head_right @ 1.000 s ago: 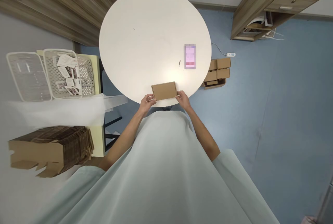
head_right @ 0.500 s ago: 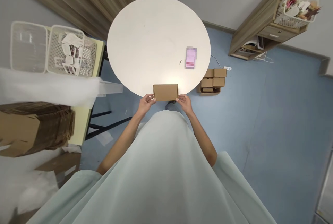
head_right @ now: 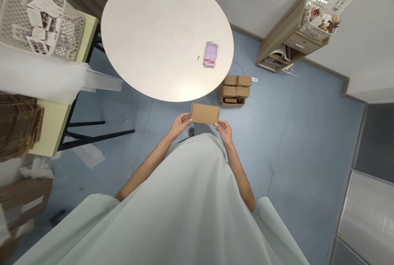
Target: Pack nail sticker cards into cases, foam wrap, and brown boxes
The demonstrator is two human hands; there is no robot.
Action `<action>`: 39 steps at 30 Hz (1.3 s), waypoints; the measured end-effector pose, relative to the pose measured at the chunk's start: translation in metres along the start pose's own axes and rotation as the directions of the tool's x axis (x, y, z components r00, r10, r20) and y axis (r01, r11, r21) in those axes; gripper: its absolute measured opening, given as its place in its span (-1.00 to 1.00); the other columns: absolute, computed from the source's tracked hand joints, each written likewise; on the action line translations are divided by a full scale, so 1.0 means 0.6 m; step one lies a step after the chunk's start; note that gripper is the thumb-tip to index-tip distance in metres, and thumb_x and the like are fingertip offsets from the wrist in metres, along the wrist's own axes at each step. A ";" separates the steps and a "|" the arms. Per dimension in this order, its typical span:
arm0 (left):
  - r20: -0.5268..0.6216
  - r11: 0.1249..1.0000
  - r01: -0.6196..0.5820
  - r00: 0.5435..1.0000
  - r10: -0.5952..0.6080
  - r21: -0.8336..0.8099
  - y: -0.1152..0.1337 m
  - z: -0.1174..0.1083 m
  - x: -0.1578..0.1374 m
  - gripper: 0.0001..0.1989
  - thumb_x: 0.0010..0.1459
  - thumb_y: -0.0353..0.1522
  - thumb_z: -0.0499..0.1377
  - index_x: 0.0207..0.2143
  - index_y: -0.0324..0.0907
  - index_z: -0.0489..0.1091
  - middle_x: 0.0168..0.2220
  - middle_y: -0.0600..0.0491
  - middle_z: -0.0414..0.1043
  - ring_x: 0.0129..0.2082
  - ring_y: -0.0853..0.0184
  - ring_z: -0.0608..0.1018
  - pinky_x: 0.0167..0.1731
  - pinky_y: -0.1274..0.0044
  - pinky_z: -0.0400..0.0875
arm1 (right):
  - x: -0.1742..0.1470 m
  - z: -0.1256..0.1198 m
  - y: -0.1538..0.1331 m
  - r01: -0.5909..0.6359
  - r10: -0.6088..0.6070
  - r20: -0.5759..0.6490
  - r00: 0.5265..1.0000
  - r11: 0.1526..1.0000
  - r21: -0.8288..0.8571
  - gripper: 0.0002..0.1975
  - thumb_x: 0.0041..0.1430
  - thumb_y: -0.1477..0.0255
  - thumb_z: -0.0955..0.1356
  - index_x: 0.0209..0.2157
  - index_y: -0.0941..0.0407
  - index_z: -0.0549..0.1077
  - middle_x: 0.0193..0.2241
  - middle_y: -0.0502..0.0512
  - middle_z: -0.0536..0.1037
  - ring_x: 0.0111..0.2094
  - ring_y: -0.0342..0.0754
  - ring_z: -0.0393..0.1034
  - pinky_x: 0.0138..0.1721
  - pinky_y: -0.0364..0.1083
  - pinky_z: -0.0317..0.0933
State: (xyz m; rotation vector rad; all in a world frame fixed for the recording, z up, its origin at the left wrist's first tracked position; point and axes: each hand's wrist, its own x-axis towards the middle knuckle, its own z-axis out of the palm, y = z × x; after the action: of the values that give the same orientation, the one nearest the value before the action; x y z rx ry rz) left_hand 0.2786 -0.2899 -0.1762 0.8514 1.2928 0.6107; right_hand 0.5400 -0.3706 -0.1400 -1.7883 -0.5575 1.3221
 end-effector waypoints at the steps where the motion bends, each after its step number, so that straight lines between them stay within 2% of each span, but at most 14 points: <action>1: 0.015 1.000 0.007 1.000 -0.008 0.005 -0.003 0.016 -0.003 -0.44 0.12 -0.10 0.48 0.07 -0.16 0.48 0.13 -0.26 0.65 0.13 -0.01 0.70 0.21 0.05 0.60 | -0.004 -0.017 0.002 -0.004 0.004 -0.010 1.000 1.000 -0.002 -0.29 -0.11 -0.16 0.64 -0.12 0.00 0.47 -0.11 0.21 0.74 -0.01 0.19 0.70 0.06 0.19 0.55; 5: 0.061 0.998 0.036 0.997 -0.039 0.052 -0.004 0.071 0.000 -0.44 0.10 -0.15 0.47 0.08 -0.18 0.49 0.14 -0.29 0.65 0.08 -0.01 0.72 0.23 0.03 0.57 | -0.001 -0.080 0.013 -0.008 0.008 -0.026 1.000 1.000 -0.015 -0.30 -0.06 -0.19 0.62 -0.10 0.00 0.47 -0.09 0.23 0.74 -0.02 0.21 0.71 0.02 0.17 0.56; 9: 0.079 0.992 0.036 0.996 -0.046 0.120 0.009 0.133 0.033 -0.45 0.09 -0.17 0.47 0.08 -0.18 0.50 0.14 -0.28 0.65 0.03 0.00 0.74 0.21 0.05 0.57 | 0.034 -0.138 0.026 -0.020 0.020 -0.046 0.999 1.000 0.010 -0.27 -0.06 -0.22 0.61 -0.08 0.01 0.47 -0.02 0.24 0.73 -0.06 0.19 0.72 -0.01 0.15 0.57; 13: 0.093 0.981 0.047 0.994 -0.065 0.187 0.027 0.222 0.084 -0.47 0.10 -0.20 0.47 0.08 -0.17 0.50 0.14 -0.25 0.66 0.01 0.03 0.74 0.18 0.07 0.60 | 0.095 -0.209 0.030 -0.049 0.052 -0.071 0.996 0.998 0.041 -0.23 -0.09 -0.27 0.59 -0.09 0.01 0.45 0.00 0.25 0.72 -0.12 0.15 0.72 -0.03 0.13 0.57; 17: 0.092 0.972 0.062 0.992 -0.085 0.227 0.043 0.330 0.141 -0.55 0.11 -0.24 0.46 0.02 -0.17 0.50 0.11 -0.25 0.67 0.11 -0.01 0.70 0.20 0.09 0.59 | 0.172 -0.299 0.022 -0.056 0.060 -0.098 0.993 0.997 0.048 -0.23 -0.07 -0.32 0.56 -0.12 0.00 0.43 0.00 0.22 0.72 -0.16 0.10 0.71 -0.07 0.10 0.56; 20: 0.089 0.965 0.080 0.990 -0.106 0.251 0.052 0.404 0.184 -0.58 0.13 -0.28 0.44 0.02 -0.18 0.49 0.13 -0.25 0.66 0.07 0.00 0.72 0.19 0.08 0.60 | 0.230 -0.367 0.010 -0.056 0.059 -0.062 0.996 0.997 0.048 -0.26 -0.04 -0.30 0.57 -0.12 -0.02 0.43 0.02 0.18 0.72 -0.14 0.08 0.71 -0.05 0.08 0.54; 23: 0.072 0.964 0.066 0.994 -0.087 0.256 0.060 0.457 0.219 -0.57 0.15 -0.31 0.42 0.05 -0.19 0.49 0.12 -0.23 0.66 0.10 -0.03 0.71 0.19 0.08 0.60 | 0.286 -0.417 -0.004 -0.064 0.065 -0.034 0.997 0.998 0.028 -0.29 0.00 -0.29 0.56 -0.12 -0.03 0.43 0.04 0.15 0.71 -0.12 0.08 0.71 -0.01 0.09 0.54; 26: 0.022 0.967 0.056 0.998 -0.063 0.247 0.064 0.488 0.244 -0.58 0.15 -0.32 0.42 0.05 -0.20 0.49 0.12 -0.23 0.66 0.23 -0.09 0.65 0.22 0.10 0.58 | 0.338 -0.443 -0.015 -0.066 0.067 0.007 0.998 0.998 -0.001 -0.29 0.03 -0.30 0.55 -0.11 -0.03 0.43 0.07 0.15 0.71 -0.10 0.08 0.71 0.01 0.10 0.55; 29: -0.028 0.969 0.067 0.998 -0.062 0.236 0.062 0.502 0.261 -0.59 0.15 -0.32 0.43 0.04 -0.19 0.49 0.12 -0.23 0.66 0.27 -0.08 0.63 0.27 0.12 0.56 | 0.384 -0.450 -0.019 -0.070 0.071 0.065 0.995 0.997 -0.026 -0.29 0.06 -0.31 0.54 -0.09 -0.03 0.43 0.07 0.15 0.71 -0.08 0.07 0.71 0.02 0.10 0.57; 33: -0.061 0.964 0.087 0.995 -0.074 0.253 0.050 0.506 0.289 -0.61 0.18 -0.35 0.40 0.05 -0.19 0.48 0.10 -0.20 0.67 0.22 -0.01 0.66 0.27 0.15 0.56 | 0.433 -0.445 -0.009 -0.082 0.087 0.109 0.990 0.996 -0.044 -0.31 0.10 -0.29 0.52 -0.09 -0.02 0.42 0.06 0.16 0.71 -0.08 0.08 0.71 0.03 0.10 0.58; 39: -0.096 0.956 0.117 0.991 -0.094 0.268 0.019 0.509 0.356 -0.63 0.19 -0.42 0.35 0.06 -0.18 0.51 0.11 -0.16 0.67 0.11 0.06 0.70 0.26 0.16 0.57 | 0.480 -0.438 0.021 -0.132 0.141 0.111 0.984 0.988 -0.084 -0.35 0.15 -0.25 0.52 -0.06 -0.02 0.42 0.12 0.20 0.69 -0.05 0.09 0.71 0.04 0.12 0.59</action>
State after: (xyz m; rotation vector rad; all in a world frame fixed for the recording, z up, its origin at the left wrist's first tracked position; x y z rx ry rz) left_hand 0.6194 -0.1727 -0.2716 0.9827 1.5113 0.3900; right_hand 0.8837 -0.2550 -0.2846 -1.8475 -0.5632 1.5254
